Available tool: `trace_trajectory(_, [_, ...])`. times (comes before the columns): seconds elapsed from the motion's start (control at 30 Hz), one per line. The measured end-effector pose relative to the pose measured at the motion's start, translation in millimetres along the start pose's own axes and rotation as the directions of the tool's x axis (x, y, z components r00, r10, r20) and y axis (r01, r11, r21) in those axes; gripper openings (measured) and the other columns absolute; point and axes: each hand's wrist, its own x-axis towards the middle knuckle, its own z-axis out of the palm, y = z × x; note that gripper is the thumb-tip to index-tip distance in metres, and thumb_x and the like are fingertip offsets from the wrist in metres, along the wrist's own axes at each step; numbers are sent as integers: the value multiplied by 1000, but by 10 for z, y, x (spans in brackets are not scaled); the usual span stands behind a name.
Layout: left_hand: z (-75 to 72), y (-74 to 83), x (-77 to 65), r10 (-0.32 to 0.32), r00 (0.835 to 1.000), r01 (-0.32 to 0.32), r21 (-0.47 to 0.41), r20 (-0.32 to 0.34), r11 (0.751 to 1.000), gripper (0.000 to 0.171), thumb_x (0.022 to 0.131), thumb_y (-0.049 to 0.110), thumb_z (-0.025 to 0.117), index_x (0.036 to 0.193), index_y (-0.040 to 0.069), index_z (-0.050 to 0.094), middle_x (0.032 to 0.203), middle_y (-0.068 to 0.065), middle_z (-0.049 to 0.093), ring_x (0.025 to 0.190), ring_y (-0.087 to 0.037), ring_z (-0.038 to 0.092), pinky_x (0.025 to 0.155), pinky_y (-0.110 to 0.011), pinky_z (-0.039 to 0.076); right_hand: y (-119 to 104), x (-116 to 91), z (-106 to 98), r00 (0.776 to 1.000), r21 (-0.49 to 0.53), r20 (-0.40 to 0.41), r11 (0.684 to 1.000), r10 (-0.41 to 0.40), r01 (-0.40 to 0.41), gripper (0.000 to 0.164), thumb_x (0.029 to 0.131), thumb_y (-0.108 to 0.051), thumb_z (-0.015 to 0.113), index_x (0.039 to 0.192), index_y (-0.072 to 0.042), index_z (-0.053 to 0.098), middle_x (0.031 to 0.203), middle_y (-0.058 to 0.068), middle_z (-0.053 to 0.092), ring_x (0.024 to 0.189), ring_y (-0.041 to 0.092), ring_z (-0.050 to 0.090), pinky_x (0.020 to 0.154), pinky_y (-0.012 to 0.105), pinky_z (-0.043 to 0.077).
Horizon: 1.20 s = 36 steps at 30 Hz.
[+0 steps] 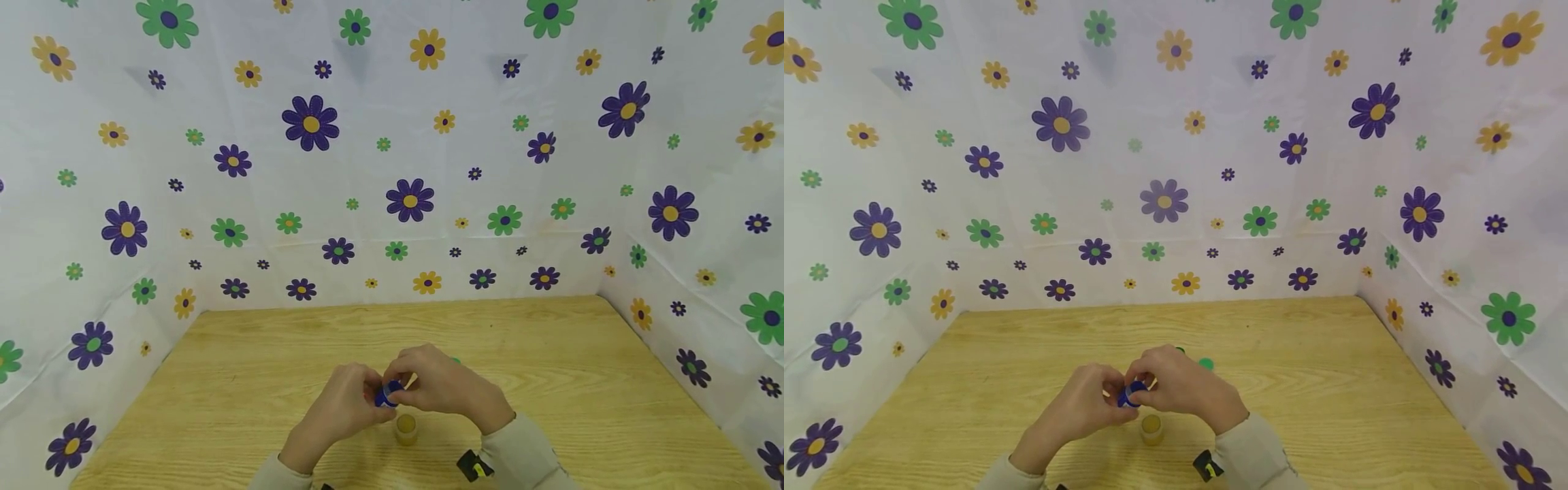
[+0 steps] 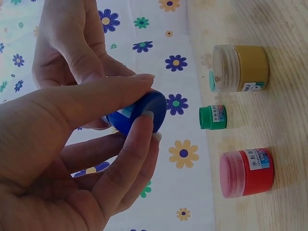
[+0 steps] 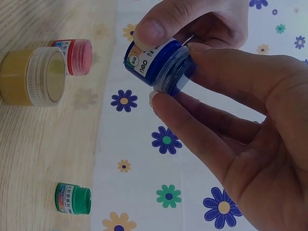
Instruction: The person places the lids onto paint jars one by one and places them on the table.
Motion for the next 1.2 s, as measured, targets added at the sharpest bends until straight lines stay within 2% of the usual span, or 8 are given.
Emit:
trace_trajectory(0.23, [-6,-6,-3,-13,1000,13,-22,9,1000,14,79,10,88,89,6,79,74,2,73,62,-7,61,54,-20,51,-20,-26,-33,1000,-30,-5,1000,1,-1,19,94,-9,75,114,-6,75,111,7,73,98,15,71,75,12,56])
trace_trajectory(0.4, [-13,-14,-7,-21,1000,22,-27,13,999,17,79,11,88,92,5,80,78,1,74,66,-8,63,57,-20,51,-8,-55,-68,1000,-25,-2,1000,-19,19,24,92,-3,76,115,-7,73,117,6,69,109,21,69,84,15,57])
trace_trajectory(0.67, [-16,-14,-2,-10,1000,10,1,0,1000,12,79,12,88,87,9,80,75,3,73,65,-6,62,57,-21,51,22,-23,-42,998,34,34,998,-52,50,25,89,6,75,110,-7,74,111,5,69,107,16,69,87,18,58])
trace_trajectory(0.93, [1,4,-10,-12,1000,12,-9,9,1000,12,78,10,88,85,9,79,74,2,73,63,-7,61,55,-21,51,23,-38,-32,999,40,34,999,-6,5,20,93,-2,74,112,-7,75,109,6,71,98,9,71,79,14,57])
trace_trajectory(1.2, [1,14,-13,-16,1000,16,-19,7,1000,11,78,10,88,84,8,79,73,1,73,62,-7,61,55,-21,51,30,-29,-32,999,36,35,999,15,-17,20,94,-5,74,114,-7,75,110,5,73,96,7,71,78,13,56])
